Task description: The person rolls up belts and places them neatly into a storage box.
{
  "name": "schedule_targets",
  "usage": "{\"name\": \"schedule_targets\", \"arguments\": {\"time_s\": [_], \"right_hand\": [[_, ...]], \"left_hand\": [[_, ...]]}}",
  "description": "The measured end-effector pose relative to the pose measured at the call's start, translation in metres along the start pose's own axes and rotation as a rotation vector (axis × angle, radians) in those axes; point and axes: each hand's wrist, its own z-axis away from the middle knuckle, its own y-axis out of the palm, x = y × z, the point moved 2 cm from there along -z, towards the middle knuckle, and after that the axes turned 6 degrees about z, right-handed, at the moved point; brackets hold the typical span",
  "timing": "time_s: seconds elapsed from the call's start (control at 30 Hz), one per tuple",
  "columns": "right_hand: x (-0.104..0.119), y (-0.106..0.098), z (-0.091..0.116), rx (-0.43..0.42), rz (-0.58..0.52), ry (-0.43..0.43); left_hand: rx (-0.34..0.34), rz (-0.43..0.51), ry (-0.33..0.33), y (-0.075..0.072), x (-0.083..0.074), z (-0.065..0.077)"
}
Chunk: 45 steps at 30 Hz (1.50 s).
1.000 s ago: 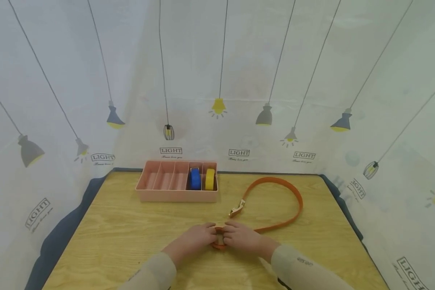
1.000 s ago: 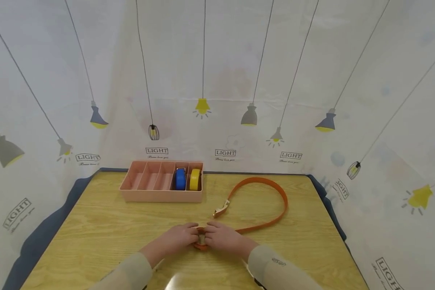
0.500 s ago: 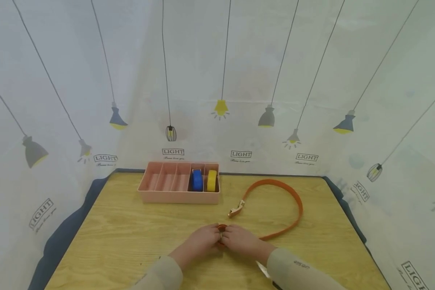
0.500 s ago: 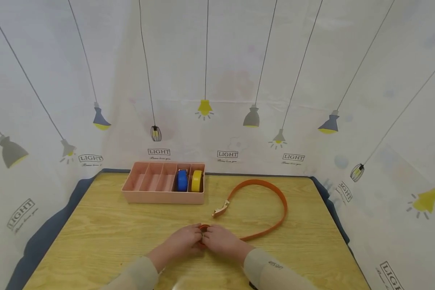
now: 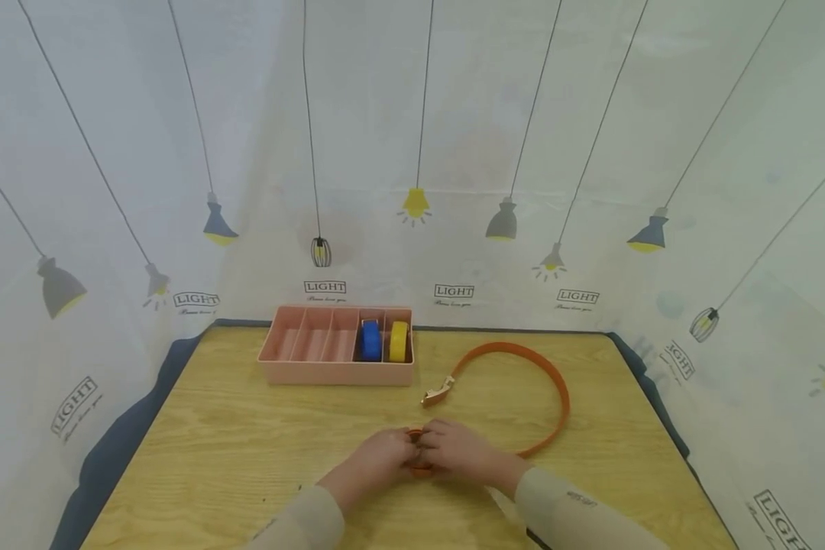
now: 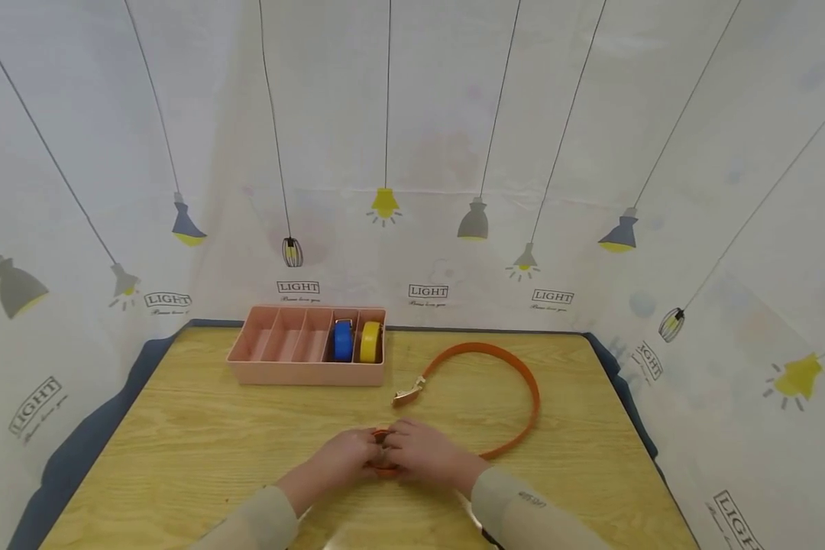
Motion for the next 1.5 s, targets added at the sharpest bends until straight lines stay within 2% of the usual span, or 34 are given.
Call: {"name": "schedule_targets", "arguments": {"time_s": [0.1, 0.33, 0.43, 0.63, 0.8, 0.9, 1.0, 1.17, 1.37, 1.5], "right_hand": [[-0.005, -0.003, 0.005, 0.058, -0.005, 0.008], [-0.014, -0.009, 0.016, 0.207, 0.065, 0.005], [-0.016, -0.009, 0.018, 0.22, 0.107, -0.012], [-0.018, -0.005, 0.01, 0.207, 0.207, -0.054], [-0.013, -0.002, -0.001, 0.16, 0.287, -0.11], [-0.009, -0.003, -0.005, 0.162, 0.294, -0.12], [-0.007, -0.004, -0.009, 0.177, 0.298, -0.113], [-0.007, -0.004, -0.013, 0.231, 0.312, -0.073], [-0.008, -0.002, -0.019, 0.278, 0.273, 0.063], [-0.008, -0.002, -0.018, 0.287, 0.186, 0.141]], "left_hand": [[0.025, 0.023, -0.025, -0.003, 0.0, 0.002], [0.061, -0.026, -0.066, -0.004, -0.002, 0.006], [0.068, -0.037, -0.053, -0.003, -0.004, 0.006], [0.044, -0.041, 0.028, -0.001, -0.009, 0.005], [0.045, 0.041, 0.062, -0.002, -0.006, 0.006], [0.051, 0.082, 0.078, -0.003, -0.003, 0.007], [0.027, 0.019, 0.093, -0.005, 0.0, 0.008], [-0.021, -0.156, 0.123, -0.007, 0.003, 0.01], [-0.007, -0.13, 0.068, -0.003, 0.004, 0.004], [-0.047, -0.133, 0.027, 0.005, -0.003, -0.004]]}}
